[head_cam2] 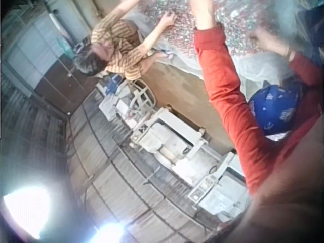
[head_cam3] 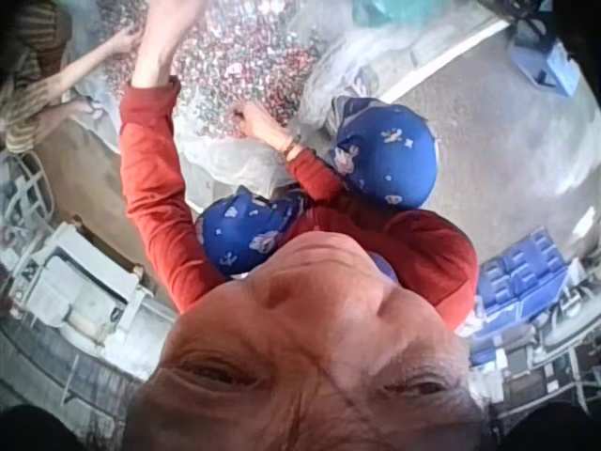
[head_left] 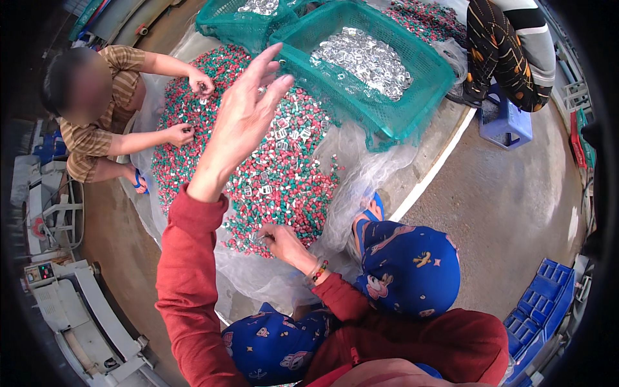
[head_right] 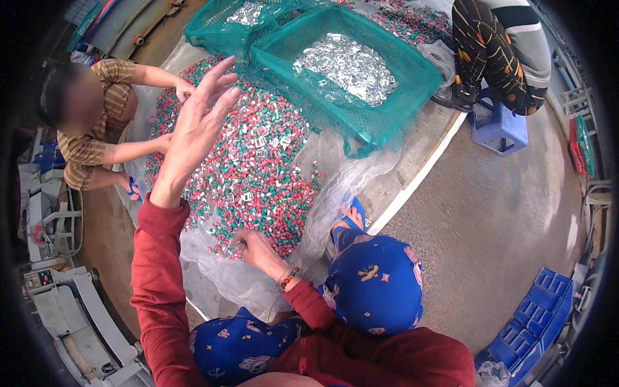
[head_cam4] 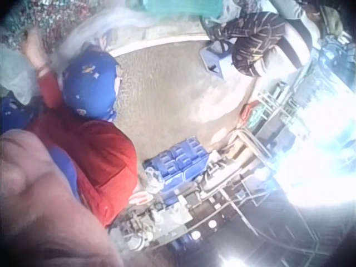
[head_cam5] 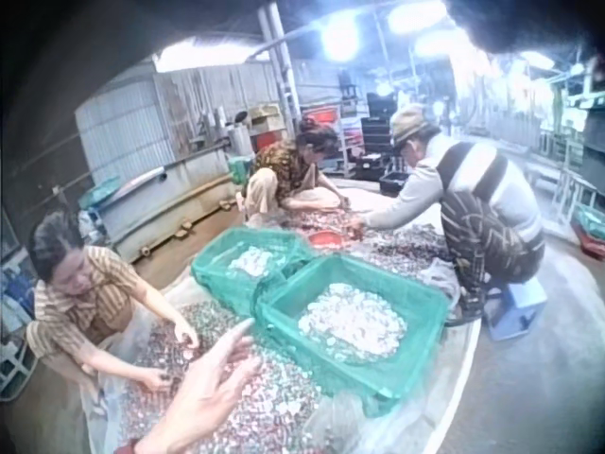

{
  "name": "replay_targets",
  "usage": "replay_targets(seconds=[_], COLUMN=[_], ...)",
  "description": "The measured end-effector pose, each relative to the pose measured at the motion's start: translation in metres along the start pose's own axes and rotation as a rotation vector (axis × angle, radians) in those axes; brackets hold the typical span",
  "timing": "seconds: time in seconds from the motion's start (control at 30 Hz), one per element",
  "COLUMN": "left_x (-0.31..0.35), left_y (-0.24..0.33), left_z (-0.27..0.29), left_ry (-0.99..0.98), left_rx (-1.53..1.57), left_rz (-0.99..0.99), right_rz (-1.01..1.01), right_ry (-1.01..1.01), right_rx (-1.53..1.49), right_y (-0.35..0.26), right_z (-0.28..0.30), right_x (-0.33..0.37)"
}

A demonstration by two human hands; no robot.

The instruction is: The person sits on a low stool and sorts a large pile of red, green, and white plastic bottle caps by hand. They pick up individual caps, separate them, and place selected ones into green mesh baskets while others remain on the sheet.

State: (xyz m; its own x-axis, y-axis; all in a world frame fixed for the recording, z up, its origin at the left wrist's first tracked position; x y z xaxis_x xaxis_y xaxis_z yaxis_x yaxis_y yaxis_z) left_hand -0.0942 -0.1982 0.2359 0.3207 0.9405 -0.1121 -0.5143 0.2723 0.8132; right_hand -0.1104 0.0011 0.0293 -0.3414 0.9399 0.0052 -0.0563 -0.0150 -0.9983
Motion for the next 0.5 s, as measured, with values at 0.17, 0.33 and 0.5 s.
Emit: replay_targets(seconds=[0.17, 0.33, 0.5], left_x=[0.047, 0.139, 0.202], left_y=[-0.036, -0.094, -0.118], left_z=[0.015, 0.004, -0.018], left_ry=[-0.343, -0.279, 0.141], left_rx=[-0.489, -0.393, 0.146], left_rz=[0.384, 0.635, 0.543], right_rz=[-0.183, -0.151, -0.086], right_ry=[0.257, 0.603, 0.453], right_rx=[-0.721, -1.241, -1.008], right_y=[-0.018, -0.006, -0.005], right_z=[0.029, 0.036, 0.017], right_x=[-0.015, -0.020, -0.021])
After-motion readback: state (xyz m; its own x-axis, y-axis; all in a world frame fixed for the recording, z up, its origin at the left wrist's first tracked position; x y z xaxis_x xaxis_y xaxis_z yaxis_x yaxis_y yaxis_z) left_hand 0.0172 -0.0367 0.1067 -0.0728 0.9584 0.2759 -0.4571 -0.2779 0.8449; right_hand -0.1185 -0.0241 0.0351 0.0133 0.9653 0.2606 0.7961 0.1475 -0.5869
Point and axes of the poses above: each hand's wrist, its own x-axis away from the middle knuckle, its own z-axis out of the back of the hand, y = z × x, the point moved 1 cm from there along -x, towards the middle knuckle, and after that the axes turned 11 degrees about z, right-handed, at the moved point
